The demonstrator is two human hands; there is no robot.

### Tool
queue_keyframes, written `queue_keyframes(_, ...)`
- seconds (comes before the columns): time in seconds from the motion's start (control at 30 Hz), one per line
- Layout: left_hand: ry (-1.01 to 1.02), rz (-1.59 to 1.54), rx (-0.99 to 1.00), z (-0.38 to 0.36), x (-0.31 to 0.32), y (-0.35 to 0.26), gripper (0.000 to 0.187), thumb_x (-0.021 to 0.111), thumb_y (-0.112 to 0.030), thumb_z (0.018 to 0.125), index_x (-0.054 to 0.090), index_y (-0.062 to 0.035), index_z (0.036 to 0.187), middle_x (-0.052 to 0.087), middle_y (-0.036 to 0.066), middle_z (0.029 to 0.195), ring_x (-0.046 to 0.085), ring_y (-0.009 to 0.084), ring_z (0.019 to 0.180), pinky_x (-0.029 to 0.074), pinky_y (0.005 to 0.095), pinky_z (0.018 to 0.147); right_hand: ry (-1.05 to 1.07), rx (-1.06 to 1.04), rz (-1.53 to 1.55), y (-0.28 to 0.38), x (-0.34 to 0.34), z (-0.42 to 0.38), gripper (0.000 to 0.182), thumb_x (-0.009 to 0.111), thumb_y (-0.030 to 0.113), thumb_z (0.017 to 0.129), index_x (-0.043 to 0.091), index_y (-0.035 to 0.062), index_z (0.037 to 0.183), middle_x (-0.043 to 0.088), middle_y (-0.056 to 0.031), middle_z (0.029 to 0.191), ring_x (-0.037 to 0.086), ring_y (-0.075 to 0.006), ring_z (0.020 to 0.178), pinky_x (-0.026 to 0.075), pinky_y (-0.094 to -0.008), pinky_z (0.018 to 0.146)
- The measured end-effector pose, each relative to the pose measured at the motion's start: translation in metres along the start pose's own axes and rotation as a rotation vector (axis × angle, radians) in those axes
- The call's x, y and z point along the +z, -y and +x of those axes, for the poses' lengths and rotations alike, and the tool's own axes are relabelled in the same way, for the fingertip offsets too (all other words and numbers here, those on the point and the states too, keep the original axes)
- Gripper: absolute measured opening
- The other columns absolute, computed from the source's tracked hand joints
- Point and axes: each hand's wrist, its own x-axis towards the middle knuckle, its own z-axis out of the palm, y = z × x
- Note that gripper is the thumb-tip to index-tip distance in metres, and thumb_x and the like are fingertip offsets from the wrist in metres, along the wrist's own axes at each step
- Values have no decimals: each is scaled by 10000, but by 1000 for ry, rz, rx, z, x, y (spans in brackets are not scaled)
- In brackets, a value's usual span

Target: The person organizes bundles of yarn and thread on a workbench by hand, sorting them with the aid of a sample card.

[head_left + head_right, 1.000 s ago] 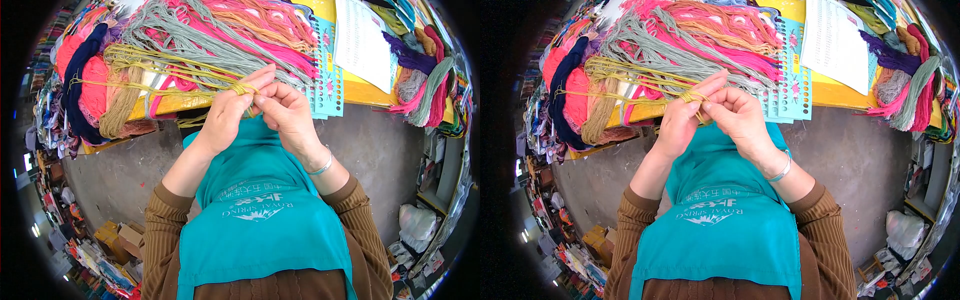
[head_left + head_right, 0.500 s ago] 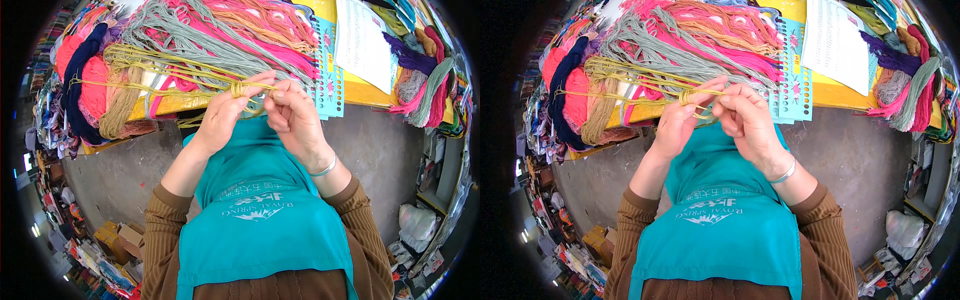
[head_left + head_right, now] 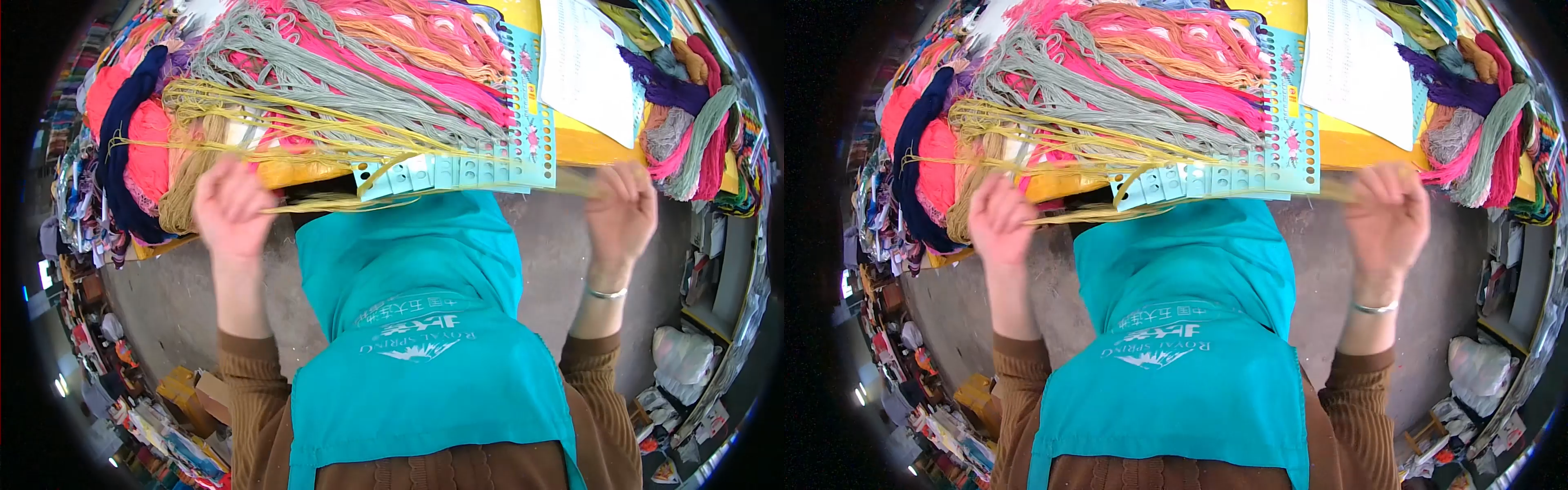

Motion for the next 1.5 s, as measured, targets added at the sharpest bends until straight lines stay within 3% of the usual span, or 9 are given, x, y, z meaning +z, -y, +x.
queue_keyframes(0.1,-142,110,258,-38,-38,-83,242,451,-87,950,429,-98,710,228,-59,525,203,60,414,172,227,393,-192,-160,-153,77,-68,-17,193,440,105,928,419,77,738,297,14,659,260,-94,551,233,-231,447)
queue_keyframes(0.4,-922,511,1167,-150,-79,-276,133,428,-93,918,490,-100,801,218,-49,531,177,68,415,152,257,392,-1394,-723,-938,280,-230,-85,77,609,142,883,642,93,832,596,43,744,364,-51,510,266,-181,443)
queue_keyframes(0.5,-713,617,907,-118,-44,-239,215,448,-123,947,440,-120,733,207,-57,524,169,65,415,144,255,382,-941,-641,-1112,231,-188,-60,153,607,122,900,705,56,998,675,16,903,391,-27,536,287,-157,457)
queue_keyframes(0.6,-416,501,452,-50,-17,-127,290,524,-142,959,398,-139,698,211,-67,530,168,53,430,159,238,389,-322,-573,-1910,144,-128,-17,165,574,71,919,717,12,976,664,-48,1106,574,-73,1030,441,-198,767)
queue_keyframes(0.67,-570,445,328,-11,23,-21,131,553,-147,961,555,-95,841,252,-80,558,230,30,451,198,208,386,-284,-294,-1538,71,-70,-2,150,575,93,937,647,42,1058,687,-46,1004,587,-65,903,434,-204,725)
queue_keyframes(0.83,-32,692,-325,22,36,125,243,587,-139,937,600,-31,1154,372,-92,630,308,3,502,216,181,407,278,104,-1179,-29,3,1,328,543,18,932,445,60,1243,681,-55,836,592,-86,798,451,-242,712)
queue_keyframes(1.03,152,811,-265,40,65,195,87,620,-128,932,578,-53,922,569,-28,759,440,24,596,378,191,573,426,272,-1006,-62,24,-2,378,560,5,915,450,42,1274,545,-16,691,555,-84,709,441,-256,629)
queue_keyframes(1.13,77,1031,-175,46,52,199,150,594,-213,962,589,-63,961,519,-49,686,319,-6,508,220,178,429,296,218,-1141,-58,22,5,237,611,39,900,574,12,1132,586,-24,717,543,-77,689,442,-256,606)
queue_keyframes(1.5,-206,993,-336,43,67,190,394,482,-254,998,541,-5,1297,625,128,1196,365,38,504,262,196,433,235,-15,-1469,-74,-14,44,91,650,88,868,643,5,905,637,-67,726,543,-104,614,447,-278,567)
